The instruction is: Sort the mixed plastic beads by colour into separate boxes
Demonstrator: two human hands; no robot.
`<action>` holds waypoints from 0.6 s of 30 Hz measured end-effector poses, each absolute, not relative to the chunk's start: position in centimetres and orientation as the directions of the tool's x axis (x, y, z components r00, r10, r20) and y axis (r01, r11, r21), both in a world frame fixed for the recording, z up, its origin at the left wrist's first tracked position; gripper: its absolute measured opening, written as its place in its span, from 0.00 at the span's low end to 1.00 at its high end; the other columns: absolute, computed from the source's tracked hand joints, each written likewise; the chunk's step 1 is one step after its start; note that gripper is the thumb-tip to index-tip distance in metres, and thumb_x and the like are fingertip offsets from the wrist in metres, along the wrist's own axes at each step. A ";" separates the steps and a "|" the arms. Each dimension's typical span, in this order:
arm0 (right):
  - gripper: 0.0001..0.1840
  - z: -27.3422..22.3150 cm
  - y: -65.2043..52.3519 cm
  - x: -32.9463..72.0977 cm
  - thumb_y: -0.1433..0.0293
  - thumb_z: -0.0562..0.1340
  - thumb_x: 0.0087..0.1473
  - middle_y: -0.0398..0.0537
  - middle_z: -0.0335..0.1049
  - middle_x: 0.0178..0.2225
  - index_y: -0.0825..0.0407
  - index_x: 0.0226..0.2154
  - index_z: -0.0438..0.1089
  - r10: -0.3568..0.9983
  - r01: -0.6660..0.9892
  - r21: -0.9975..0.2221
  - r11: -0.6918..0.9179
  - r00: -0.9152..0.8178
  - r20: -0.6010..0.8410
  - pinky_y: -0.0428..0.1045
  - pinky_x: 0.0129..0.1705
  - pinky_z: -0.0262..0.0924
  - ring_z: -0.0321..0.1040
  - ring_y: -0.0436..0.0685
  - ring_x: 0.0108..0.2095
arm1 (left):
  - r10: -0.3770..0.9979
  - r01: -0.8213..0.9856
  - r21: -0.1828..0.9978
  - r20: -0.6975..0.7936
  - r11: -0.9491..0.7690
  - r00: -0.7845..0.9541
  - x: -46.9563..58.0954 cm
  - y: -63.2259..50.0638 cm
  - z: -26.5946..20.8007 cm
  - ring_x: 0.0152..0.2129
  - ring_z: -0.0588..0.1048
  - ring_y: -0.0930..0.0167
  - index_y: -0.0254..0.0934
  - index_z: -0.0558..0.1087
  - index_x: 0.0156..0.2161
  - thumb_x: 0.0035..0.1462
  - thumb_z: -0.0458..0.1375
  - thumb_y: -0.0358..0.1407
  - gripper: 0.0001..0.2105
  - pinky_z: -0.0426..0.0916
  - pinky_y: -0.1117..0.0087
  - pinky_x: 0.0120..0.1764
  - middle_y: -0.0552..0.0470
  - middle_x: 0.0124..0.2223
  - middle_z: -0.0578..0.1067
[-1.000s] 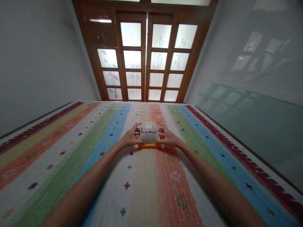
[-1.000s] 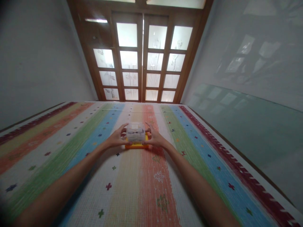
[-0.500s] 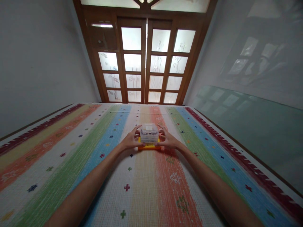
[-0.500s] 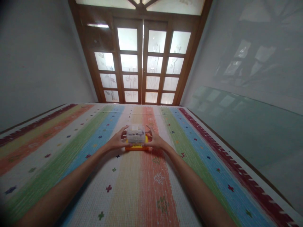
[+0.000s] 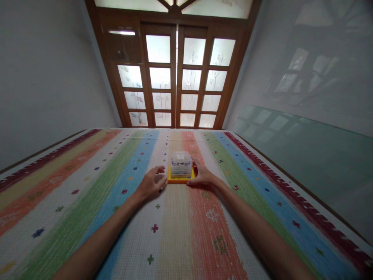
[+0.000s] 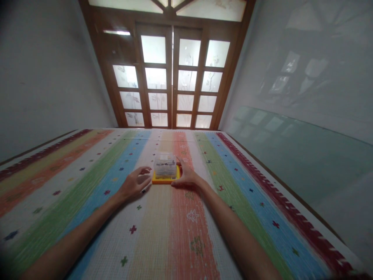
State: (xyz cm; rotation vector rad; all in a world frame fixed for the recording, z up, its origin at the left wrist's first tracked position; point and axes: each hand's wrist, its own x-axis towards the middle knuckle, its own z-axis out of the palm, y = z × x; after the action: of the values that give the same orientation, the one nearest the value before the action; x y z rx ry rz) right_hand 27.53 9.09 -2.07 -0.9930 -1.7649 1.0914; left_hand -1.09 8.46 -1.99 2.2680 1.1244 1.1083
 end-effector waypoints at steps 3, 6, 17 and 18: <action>0.61 -2.2 8.7 28.0 0.65 0.76 0.31 0.54 0.67 0.55 0.45 0.66 0.50 0.909 0.361 -0.848 0.389 -0.298 0.290 0.59 0.52 0.67 0.69 0.63 0.51 | 0.746 0.643 0.407 0.508 -0.648 0.430 -2.1 6.3 -2.2 0.25 0.70 0.70 0.36 0.68 0.24 0.61 0.52 0.41 0.16 0.65 0.67 0.34 0.50 0.26 0.72; 0.57 -2.1 8.0 28.7 0.62 0.75 0.32 0.55 0.69 0.53 0.47 0.63 0.55 0.901 0.570 -0.699 0.432 -0.229 0.369 0.61 0.54 0.63 0.69 0.65 0.51 | 0.753 0.710 0.298 0.436 -0.638 0.494 -2.3 5.2 -2.5 0.18 0.61 0.73 0.38 0.58 0.17 0.63 0.48 0.42 0.23 0.55 0.69 0.27 0.53 0.19 0.63; 0.55 -2.4 5.1 33.9 0.53 0.72 0.35 0.60 0.69 0.53 0.51 0.63 0.55 0.918 0.795 -0.578 0.182 0.074 0.391 0.68 0.55 0.58 0.67 0.74 0.52 | 0.791 0.752 0.265 0.315 -0.603 0.524 -1.9 5.1 -1.7 0.20 0.63 0.71 0.38 0.59 0.19 0.63 0.45 0.43 0.22 0.50 0.69 0.27 0.51 0.19 0.66; 0.54 -2.4 4.9 34.8 0.52 0.72 0.36 0.59 0.69 0.53 0.50 0.62 0.56 0.922 0.778 -0.602 0.178 0.082 0.379 0.68 0.54 0.59 0.66 0.74 0.52 | 0.793 0.751 0.270 0.311 -0.602 0.524 -1.9 5.0 -1.7 0.20 0.63 0.70 0.38 0.59 0.19 0.63 0.45 0.43 0.22 0.50 0.69 0.27 0.51 0.19 0.66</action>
State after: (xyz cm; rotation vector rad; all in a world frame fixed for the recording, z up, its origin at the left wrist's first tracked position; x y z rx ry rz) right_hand 34.77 4.87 -2.40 -1.6231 -1.7176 0.2464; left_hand -1.91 5.00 -1.65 2.6518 1.3479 0.6222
